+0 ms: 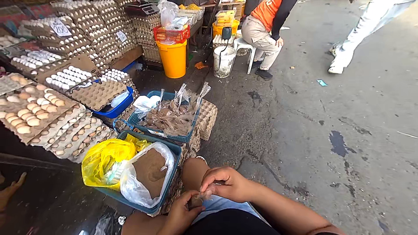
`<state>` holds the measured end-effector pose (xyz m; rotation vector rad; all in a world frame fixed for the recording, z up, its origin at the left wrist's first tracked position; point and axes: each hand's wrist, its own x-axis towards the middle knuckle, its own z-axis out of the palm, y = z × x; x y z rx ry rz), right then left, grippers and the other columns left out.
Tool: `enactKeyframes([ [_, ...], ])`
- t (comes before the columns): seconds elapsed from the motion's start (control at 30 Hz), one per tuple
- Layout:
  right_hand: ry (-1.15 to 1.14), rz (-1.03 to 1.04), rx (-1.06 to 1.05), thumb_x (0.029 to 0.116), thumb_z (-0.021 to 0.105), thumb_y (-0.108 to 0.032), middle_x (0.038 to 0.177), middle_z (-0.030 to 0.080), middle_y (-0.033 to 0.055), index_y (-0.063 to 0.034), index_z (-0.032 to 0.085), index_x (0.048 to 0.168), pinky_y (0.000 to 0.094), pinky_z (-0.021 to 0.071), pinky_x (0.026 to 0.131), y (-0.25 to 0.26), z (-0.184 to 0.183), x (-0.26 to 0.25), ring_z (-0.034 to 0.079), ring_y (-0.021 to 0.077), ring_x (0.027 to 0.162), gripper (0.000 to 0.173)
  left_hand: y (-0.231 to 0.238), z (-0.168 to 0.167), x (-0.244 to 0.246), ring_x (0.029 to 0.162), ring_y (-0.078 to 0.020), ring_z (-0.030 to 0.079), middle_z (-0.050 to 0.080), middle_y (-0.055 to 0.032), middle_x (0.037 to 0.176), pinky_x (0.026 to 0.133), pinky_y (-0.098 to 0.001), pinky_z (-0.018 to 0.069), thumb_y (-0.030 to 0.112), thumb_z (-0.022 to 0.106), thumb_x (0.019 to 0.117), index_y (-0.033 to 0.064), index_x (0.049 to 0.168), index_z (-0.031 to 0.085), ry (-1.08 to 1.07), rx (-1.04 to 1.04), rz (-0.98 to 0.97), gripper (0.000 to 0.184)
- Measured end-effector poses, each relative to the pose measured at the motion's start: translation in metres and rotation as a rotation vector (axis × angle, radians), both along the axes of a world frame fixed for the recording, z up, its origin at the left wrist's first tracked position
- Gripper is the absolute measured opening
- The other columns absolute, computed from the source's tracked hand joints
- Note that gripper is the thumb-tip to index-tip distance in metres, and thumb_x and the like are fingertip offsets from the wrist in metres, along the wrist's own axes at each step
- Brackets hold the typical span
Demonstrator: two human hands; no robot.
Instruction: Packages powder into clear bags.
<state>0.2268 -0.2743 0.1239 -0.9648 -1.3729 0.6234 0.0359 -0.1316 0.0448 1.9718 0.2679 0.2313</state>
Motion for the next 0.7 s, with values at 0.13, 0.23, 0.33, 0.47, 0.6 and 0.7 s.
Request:
enactKeyframes([
  [0.13, 0.027, -0.009, -0.031, 0.1015, 0.063, -0.013, 0.094, 0.073, 0.0026, 0.0009, 0.073, 0.102, 0.0179, 0.0556, 0.081, 0.012, 0.005, -0.001, 0.066, -0.0004, 0.087, 0.017, 0.005, -0.001, -0.006, 0.093, -0.008, 0.073, 0.078, -0.0086, 0.1, 0.089, -0.0274, 0.0583, 0.013, 0.08, 0.0847, -0.0021, 0.108, 0.075, -0.02, 0.004, -0.02, 0.028],
  [0.23, 0.044, 0.004, -0.228, 0.1006, 0.061, -0.007, 0.092, 0.072, 0.0043, 0.006, 0.071, 0.106, 0.0217, 0.0585, 0.078, 0.036, 0.015, 0.0, 0.068, 0.0019, 0.081, 0.017, 0.01, -0.006, -0.012, 0.1, -0.0099, 0.073, 0.075, -0.0087, 0.111, 0.093, -0.0287, 0.0587, 0.013, 0.08, 0.0859, -0.0013, 0.12, 0.069, 0.114, -0.131, 0.085, 0.039],
  [0.33, -0.023, -0.04, -0.376, 0.1022, 0.056, -0.006, 0.094, 0.07, 0.0092, 0.009, 0.067, 0.112, 0.0242, 0.0581, 0.079, 0.081, 0.041, 0.008, 0.067, 0.0058, 0.081, 0.021, 0.022, -0.002, -0.024, 0.128, -0.0319, 0.06, 0.055, -0.0242, 0.145, 0.106, -0.0456, 0.0511, 0.023, 0.087, 0.0793, -0.0024, 0.152, 0.043, 0.129, -0.025, 0.222, 0.088],
  [0.47, -0.108, -0.211, -0.22, 0.1032, 0.054, -0.005, 0.101, 0.07, 0.0113, 0.0058, 0.067, 0.116, 0.0275, 0.0577, 0.084, 0.129, 0.083, 0.032, 0.068, 0.0089, 0.087, 0.021, 0.044, 0.012, -0.048, 0.12, -0.0264, 0.065, 0.056, -0.0235, 0.142, 0.096, -0.039, 0.0573, 0.027, 0.075, 0.0885, -0.0035, 0.149, 0.045, -0.043, 0.08, 0.493, 0.075],
  [0.6, -0.319, -0.362, -0.09, 0.0975, 0.054, -0.003, 0.113, 0.068, 0.0115, -0.0002, 0.07, 0.113, 0.032, 0.0583, 0.086, 0.129, 0.066, 0.063, 0.067, 0.0138, 0.097, 0.023, 0.063, 0.024, -0.078, 0.112, -0.0132, 0.067, 0.061, -0.0178, 0.135, 0.09, -0.0271, 0.0586, 0.03, 0.067, 0.0945, -0.0019, 0.137, 0.058, -0.138, 0.141, 0.646, 0.053],
  [0.7, -0.353, -0.469, -0.294, 0.0957, 0.05, -0.003, 0.128, 0.063, 0.0183, 0.001, 0.068, 0.121, 0.0316, 0.0576, 0.085, 0.097, 0.001, 0.066, 0.067, 0.0168, 0.099, 0.031, 0.08, 0.024, -0.1, 0.11, -0.0121, 0.067, 0.059, -0.0197, 0.134, 0.089, -0.025, 0.0581, 0.028, 0.067, 0.0953, -0.0033, 0.134, 0.06, -0.176, 0.215, 0.695, 0.05],
])
